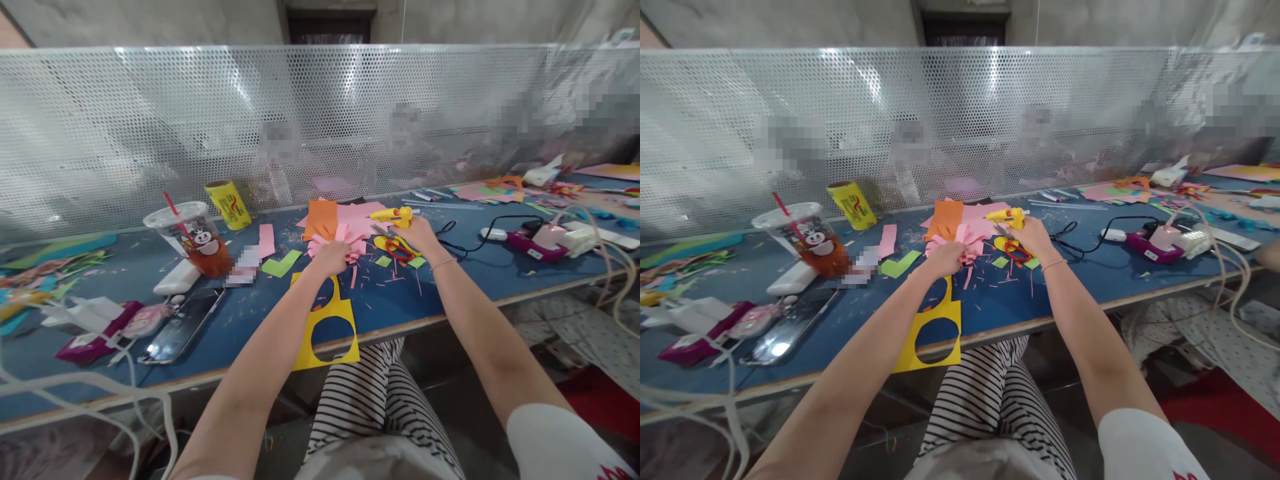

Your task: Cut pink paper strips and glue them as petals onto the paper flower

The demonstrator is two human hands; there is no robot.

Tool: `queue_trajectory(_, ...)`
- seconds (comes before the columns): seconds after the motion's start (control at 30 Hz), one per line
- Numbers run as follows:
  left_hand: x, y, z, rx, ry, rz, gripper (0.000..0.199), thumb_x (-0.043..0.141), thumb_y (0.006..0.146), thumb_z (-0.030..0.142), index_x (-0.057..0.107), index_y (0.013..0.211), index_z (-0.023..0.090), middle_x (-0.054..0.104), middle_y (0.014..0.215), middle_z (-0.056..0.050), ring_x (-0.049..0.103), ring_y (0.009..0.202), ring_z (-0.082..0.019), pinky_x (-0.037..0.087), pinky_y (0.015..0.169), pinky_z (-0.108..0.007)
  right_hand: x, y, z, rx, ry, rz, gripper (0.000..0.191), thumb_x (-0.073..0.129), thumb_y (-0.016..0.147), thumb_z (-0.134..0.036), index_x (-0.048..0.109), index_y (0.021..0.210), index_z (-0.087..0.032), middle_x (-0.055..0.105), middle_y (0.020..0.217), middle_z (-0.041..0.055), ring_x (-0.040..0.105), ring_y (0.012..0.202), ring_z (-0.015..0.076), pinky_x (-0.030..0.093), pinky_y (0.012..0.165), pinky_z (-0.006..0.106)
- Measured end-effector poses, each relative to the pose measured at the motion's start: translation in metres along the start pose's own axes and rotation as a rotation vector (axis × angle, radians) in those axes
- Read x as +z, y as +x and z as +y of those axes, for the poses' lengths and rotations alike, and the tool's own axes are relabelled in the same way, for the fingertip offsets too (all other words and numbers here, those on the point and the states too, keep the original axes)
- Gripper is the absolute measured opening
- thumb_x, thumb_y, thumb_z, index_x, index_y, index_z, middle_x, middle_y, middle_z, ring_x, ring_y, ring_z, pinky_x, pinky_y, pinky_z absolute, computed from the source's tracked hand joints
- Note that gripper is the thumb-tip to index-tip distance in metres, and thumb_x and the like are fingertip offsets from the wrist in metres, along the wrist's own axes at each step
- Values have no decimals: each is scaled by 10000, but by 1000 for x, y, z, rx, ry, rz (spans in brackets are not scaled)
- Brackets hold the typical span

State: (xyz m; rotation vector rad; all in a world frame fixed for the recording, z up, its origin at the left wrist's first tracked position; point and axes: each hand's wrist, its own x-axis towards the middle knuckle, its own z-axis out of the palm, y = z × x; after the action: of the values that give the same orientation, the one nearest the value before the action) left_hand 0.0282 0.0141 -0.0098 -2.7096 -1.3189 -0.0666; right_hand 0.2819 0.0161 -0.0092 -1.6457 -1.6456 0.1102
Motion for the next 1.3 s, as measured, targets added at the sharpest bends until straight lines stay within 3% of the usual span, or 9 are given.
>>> queue_trajectory(0.17,0,0,1,45,63,52,336,437,749,144,633,1021,172,566,1114,-127,517,1048,-254,437,844,-374,1,1,0,39,16,41,329,572,737,-316,676,995,-140,693,959,106,637,928,230,471,796,309)
queue_trajectory(0.37,0,0,3,15,43,15,307,466,713,154,600,989,160,603,1036,-119,572,948,-242,457,775,-345,3,4,5,61,30,27,321,569,725,-319,659,989,-160,692,963,92,634,921,232,470,782,315)
queue_trajectory(0.5,3,-1,1,27,0,51,377,530,725,319,553,1074,177,588,1092,-101,556,1003,-238,451,812,-325,5,5,10,76,1,32,352,575,715,-320,622,1022,-154,676,1001,114,622,938,244,462,789,320)
queue_trajectory(0.63,6,-2,-1,18,10,77,445,490,770,497,557,1086,191,569,1114,-99,538,1037,-241,441,848,-337,8,9,20,182,-18,11,442,547,732,-297,520,1139,-124,651,1017,150,618,923,280,460,760,344)
queue_trajectory(0.77,3,-2,-3,36,19,88,348,417,835,367,563,1104,201,587,1072,-91,562,989,-219,445,816,-323,11,14,35,228,-78,-54,446,460,782,-217,460,1217,-116,635,1024,168,611,923,287,454,761,353)
queue_trajectory(0.87,-6,-5,-5,8,-7,85,322,403,837,293,569,1101,215,607,1072,-73,563,1014,-215,443,818,-311,12,15,44,156,-199,-90,452,445,795,-189,478,1243,-140,615,1044,172,589,962,291,437,807,375)
queue_trajectory(1.0,-19,-11,-9,-48,-86,116,404,415,837,347,506,1206,208,568,1214,-77,516,1118,-238,415,903,-343,12,8,49,118,-351,-55,496,461,797,-200,462,1290,-249,556,1113,163,540,1013,309,406,846,462)
queue_trajectory(1.17,-15,-13,-20,-11,-65,-15,605,571,706,341,436,1280,204,481,1309,-123,433,1211,-293,356,985,-424,10,0,57,248,-425,115,469,444,804,-217,459,1265,-127,435,1213,249,416,1109,378,337,866,571)
queue_trajectory(1.3,-6,-11,-27,-63,-30,-120,687,611,643,297,411,1300,262,448,1331,-106,406,1230,-294,321,1013,-458,9,0,52,248,-429,124,425,448,775,-170,503,1192,-108,412,1209,243,373,1125,391,329,867,576)
